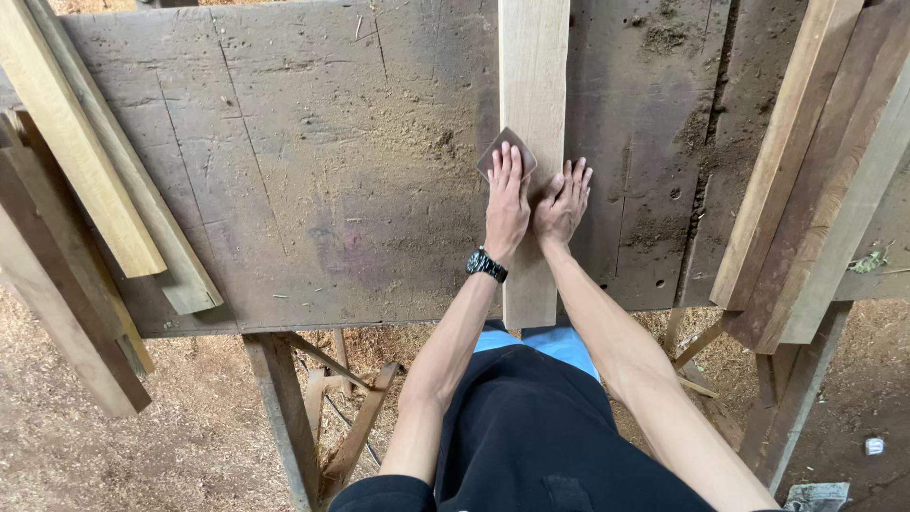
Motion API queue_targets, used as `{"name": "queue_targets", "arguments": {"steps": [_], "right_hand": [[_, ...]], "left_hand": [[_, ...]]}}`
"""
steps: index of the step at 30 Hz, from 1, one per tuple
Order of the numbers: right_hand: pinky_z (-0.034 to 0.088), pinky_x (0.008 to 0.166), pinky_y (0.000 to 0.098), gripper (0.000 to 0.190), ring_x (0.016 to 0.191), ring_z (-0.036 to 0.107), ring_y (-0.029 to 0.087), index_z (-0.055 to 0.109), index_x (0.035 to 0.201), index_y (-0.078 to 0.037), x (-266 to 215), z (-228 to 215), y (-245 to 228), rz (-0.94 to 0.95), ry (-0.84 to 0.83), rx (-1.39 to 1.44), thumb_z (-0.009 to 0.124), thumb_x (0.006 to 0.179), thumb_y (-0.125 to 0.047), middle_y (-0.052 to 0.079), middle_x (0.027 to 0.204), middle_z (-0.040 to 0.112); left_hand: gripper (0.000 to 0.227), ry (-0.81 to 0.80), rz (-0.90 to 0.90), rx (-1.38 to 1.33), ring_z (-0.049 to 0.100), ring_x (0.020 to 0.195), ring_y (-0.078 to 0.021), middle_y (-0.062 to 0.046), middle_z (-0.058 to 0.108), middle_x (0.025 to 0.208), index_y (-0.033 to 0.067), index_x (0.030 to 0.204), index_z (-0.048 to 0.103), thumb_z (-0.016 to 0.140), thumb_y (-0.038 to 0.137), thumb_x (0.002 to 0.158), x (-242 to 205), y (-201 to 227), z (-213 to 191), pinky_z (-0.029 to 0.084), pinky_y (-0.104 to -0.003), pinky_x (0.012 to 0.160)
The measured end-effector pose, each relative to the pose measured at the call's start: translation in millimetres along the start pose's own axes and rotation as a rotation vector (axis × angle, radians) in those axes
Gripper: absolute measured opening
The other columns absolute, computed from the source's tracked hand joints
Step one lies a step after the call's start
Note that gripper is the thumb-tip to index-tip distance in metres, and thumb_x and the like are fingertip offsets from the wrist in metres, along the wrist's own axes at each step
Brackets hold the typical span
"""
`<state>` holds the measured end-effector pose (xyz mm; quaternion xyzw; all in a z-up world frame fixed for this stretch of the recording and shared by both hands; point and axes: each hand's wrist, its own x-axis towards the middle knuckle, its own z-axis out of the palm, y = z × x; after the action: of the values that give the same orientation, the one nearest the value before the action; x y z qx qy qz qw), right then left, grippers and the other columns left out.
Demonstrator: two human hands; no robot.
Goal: The person sands a piece of wood on a workbench using a small piece of sandpaper held in their hand, moving it back and forth along the length of the wood.
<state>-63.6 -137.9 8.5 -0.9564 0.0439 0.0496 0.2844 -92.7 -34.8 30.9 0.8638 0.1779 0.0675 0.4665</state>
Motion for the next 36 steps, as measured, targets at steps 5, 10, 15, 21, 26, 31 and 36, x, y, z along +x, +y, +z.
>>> {"name": "queue_targets", "arguments": {"steps": [5,10,15,21,26,31,36], "right_hand": [[0.019,0.126,0.0493,0.059,0.156,0.024,0.033,0.052,0.151,-0.005,2,-4,-9,0.058,-0.029,-0.025,0.024,0.111,-0.039,0.012,0.166,0.034],[0.02,0.127,0.0494,0.058,0.157,0.024,0.033,0.051,0.151,-0.004,0,-6,-12,0.047,-0.018,-0.02,0.025,0.112,-0.038,0.012,0.167,0.034],[0.019,0.127,0.0493,0.057,0.157,0.025,0.033,0.053,0.15,-0.005,3,-7,-13,0.069,-0.023,-0.036,0.027,0.111,-0.037,0.012,0.167,0.034],[0.018,0.127,0.0491,0.058,0.157,0.024,0.033,0.052,0.15,-0.004,3,-12,-21,0.075,-0.046,-0.018,0.026,0.111,-0.038,0.013,0.167,0.033],[0.018,0.127,0.0494,0.061,0.158,0.023,0.033,0.051,0.152,-0.003,4,-15,-26,0.088,-0.046,-0.017,0.025,0.11,-0.04,0.013,0.167,0.033],[0.016,0.127,0.0499,0.062,0.157,0.022,0.034,0.051,0.15,-0.002,4,-10,-20,0.084,-0.046,-0.012,0.023,0.111,-0.041,0.013,0.168,0.031],[0.018,0.128,0.0498,0.06,0.158,0.023,0.033,0.049,0.151,-0.002,22,-10,-24,0.063,-0.016,0.072,0.03,0.11,-0.043,0.014,0.167,0.031]], "left_hand": [[0.057,0.077,0.009,0.081,0.012,0.161,-0.0389,-0.014,0.015,0.173,0.0086,0.165,0.019,0.039,0.023,0.114,66,-5,15,0.02,-0.06,0.128],[0.056,0.151,0.061,0.174,0.013,0.163,-0.0372,-0.012,0.014,0.174,0.0095,0.165,0.018,0.038,0.024,0.115,147,-26,33,0.022,-0.059,0.13],[0.056,0.199,0.138,0.32,0.013,0.163,-0.0329,-0.009,0.014,0.174,0.0124,0.166,0.019,0.038,0.018,0.114,248,-56,47,0.019,-0.058,0.132],[0.062,0.131,0.196,0.441,0.011,0.164,-0.0261,-0.006,0.011,0.175,0.013,0.167,0.015,0.039,0.005,0.111,217,-41,25,0.015,-0.055,0.136],[0.063,0.045,0.202,0.4,0.012,0.161,-0.0261,-0.007,0.014,0.173,0.0114,0.165,0.02,0.042,0.004,0.106,171,-24,5,0.016,-0.055,0.133],[0.056,0.068,0.194,0.554,0.017,0.162,-0.0255,-0.008,0.02,0.173,0.011,0.164,0.027,0.041,0.008,0.109,235,-42,31,0.016,-0.053,0.135],[0.05,0.051,0.13,0.469,0.021,0.161,-0.0253,-0.004,0.029,0.17,0.0143,0.161,0.033,0.041,0.027,0.113,295,-39,34,0.021,-0.052,0.135]]}}
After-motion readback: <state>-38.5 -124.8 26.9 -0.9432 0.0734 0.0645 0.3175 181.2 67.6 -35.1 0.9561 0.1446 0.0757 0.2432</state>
